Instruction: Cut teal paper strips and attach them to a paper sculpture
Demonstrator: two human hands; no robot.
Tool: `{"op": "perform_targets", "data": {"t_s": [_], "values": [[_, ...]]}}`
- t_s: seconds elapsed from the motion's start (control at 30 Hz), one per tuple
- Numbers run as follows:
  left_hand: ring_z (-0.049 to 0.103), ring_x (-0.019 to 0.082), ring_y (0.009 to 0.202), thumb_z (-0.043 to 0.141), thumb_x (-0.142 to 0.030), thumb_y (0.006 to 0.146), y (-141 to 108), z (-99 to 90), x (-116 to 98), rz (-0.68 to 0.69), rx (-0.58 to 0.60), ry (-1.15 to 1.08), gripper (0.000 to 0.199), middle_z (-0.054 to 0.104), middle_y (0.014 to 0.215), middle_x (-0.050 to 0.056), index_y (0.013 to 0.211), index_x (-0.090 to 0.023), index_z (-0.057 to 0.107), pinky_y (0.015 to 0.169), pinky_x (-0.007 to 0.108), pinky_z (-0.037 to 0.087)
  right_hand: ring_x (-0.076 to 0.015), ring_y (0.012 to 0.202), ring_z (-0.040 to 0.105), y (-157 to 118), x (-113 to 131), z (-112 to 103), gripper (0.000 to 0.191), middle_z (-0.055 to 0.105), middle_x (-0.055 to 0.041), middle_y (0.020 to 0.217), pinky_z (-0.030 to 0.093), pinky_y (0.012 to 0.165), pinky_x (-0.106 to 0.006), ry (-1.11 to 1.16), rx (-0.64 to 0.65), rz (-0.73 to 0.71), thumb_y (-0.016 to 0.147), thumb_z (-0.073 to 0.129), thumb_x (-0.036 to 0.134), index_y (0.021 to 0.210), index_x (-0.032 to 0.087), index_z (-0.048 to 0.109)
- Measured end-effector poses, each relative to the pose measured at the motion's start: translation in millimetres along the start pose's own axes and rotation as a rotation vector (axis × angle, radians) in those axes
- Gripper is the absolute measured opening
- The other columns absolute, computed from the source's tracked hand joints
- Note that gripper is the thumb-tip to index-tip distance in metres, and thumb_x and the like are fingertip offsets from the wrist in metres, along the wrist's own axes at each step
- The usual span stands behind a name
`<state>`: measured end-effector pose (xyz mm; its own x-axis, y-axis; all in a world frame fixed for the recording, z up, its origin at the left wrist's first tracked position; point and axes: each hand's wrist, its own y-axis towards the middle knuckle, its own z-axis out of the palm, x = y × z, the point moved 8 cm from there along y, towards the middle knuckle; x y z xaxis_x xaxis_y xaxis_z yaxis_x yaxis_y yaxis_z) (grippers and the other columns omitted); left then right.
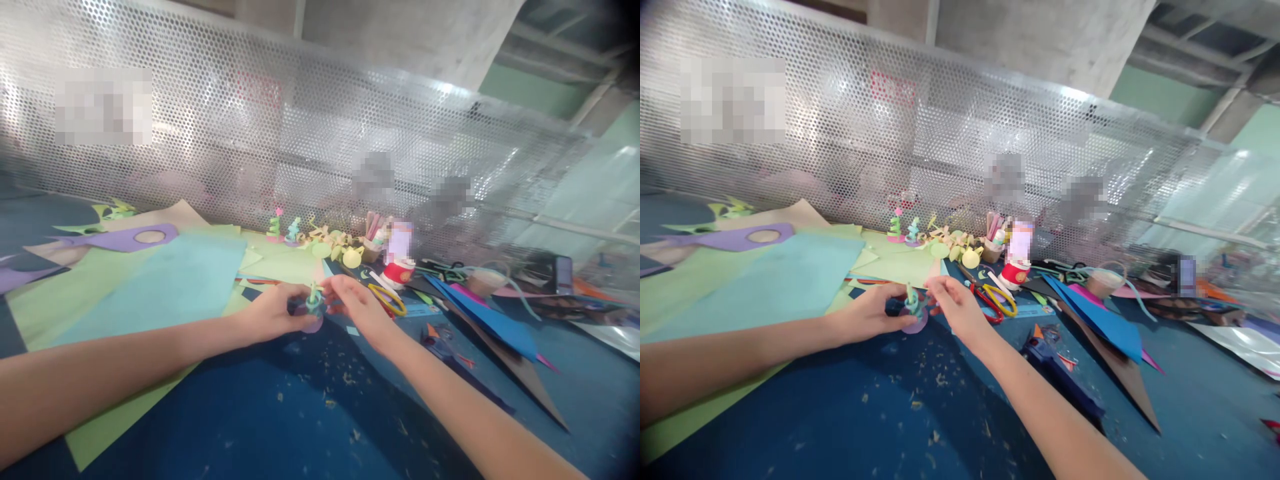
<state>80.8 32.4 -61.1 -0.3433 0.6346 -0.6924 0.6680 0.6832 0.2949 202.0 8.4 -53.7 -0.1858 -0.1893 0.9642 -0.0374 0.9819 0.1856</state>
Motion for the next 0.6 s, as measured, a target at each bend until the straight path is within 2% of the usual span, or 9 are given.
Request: {"op": "perform_targets", "data": {"t_s": [0.13, 0.27, 0.37, 0.47, 0.53, 0.6], "values": [[0.06, 0.017, 0.081, 0.059, -0.032, 0.071, 1, 2.1, 3, -0.016, 0.013, -0.051, 0.034, 0.064, 0.092, 0.001, 0.103, -0.021, 0.056, 0.069, 0.024, 0.045, -0.016, 0.074, 0.054, 1, -7, -7, 0.046, 0.056, -0.005, 0.087, 0.046, 0.056, -0.025, -0.049, -0.048, 0.026, 0.082, 0.037, 0.057, 0.09, 0.018, 0.06], [0.061, 0.019, 0.086, 0.062, -0.038, 0.069, 1, 1.9, 4, -0.032, 0.012, -0.027, 0.045, 0.064, 0.097, 0.002, 0.11, -0.023, 0.052, 0.067, 0.025, 0.046, -0.0159, 0.068, 0.054, 4, -16, -17, 0.044, 0.057, -0.0062, 0.085, 0.046, 0.051, -0.026, -0.199, -0.129, 0.059, 0.085, 0.034, 0.053, 0.093, 0.018, 0.059], [0.061, 0.02, 0.087, 0.063, -0.041, 0.067, 1, 2.6, 4, -0.034, 0.021, -0.006, 0.052, 0.064, 0.098, 0.003, 0.114, -0.023, 0.049, 0.069, 0.026, 0.047, -0.015, 0.066, 0.056, 7, -22, -20, 0.036, 0.058, -0.0063, 0.087, 0.047, 0.051, -0.025, -0.351, -0.111, 0.071, 0.087, 0.032, 0.04, 0.096, 0.019, 0.059], [0.061, 0.021, 0.089, 0.064, -0.041, 0.066, 1, 2.7, 6, -0.037, 0.018, 0.011, 0.056, 0.065, 0.099, 0.003, 0.116, -0.022, 0.046, 0.075, 0.028, 0.046, -0.0131, 0.062, 0.057, 8, -30, -20, 0.027, 0.059, -0.006, 0.091, 0.048, 0.052, -0.025, -0.44, -0.054, 0.08, 0.082, 0.039, 0.021, 0.101, 0.019, 0.059], [0.061, 0.021, 0.09, 0.064, -0.04, 0.066, 1, 3.2, 5, -0.034, 0.021, 0.019, 0.056, 0.065, 0.1, 0.003, 0.116, -0.022, 0.046, 0.077, 0.029, 0.046, -0.0122, 0.062, 0.058, 8, -31, -19, 0.035, 0.059, -0.0053, 0.096, 0.049, 0.057, -0.026, -0.5, -0.019, 0.058, 0.076, 0.043, 0.01, 0.105, 0.021, 0.059], [0.061, 0.021, 0.09, 0.063, -0.039, 0.066, 1, 3.0, 5, -0.03, 0.013, 0.026, 0.055, 0.065, 0.1, 0.003, 0.116, -0.023, 0.047, 0.077, 0.029, 0.047, -0.0122, 0.067, 0.059, 7, -29, -16, 0.04, 0.059, -0.0045, 0.101, 0.049, 0.065, -0.027, -0.559, 0.002, 0.014, 0.073, 0.047, 0.008, 0.108, 0.023, 0.059]]}}
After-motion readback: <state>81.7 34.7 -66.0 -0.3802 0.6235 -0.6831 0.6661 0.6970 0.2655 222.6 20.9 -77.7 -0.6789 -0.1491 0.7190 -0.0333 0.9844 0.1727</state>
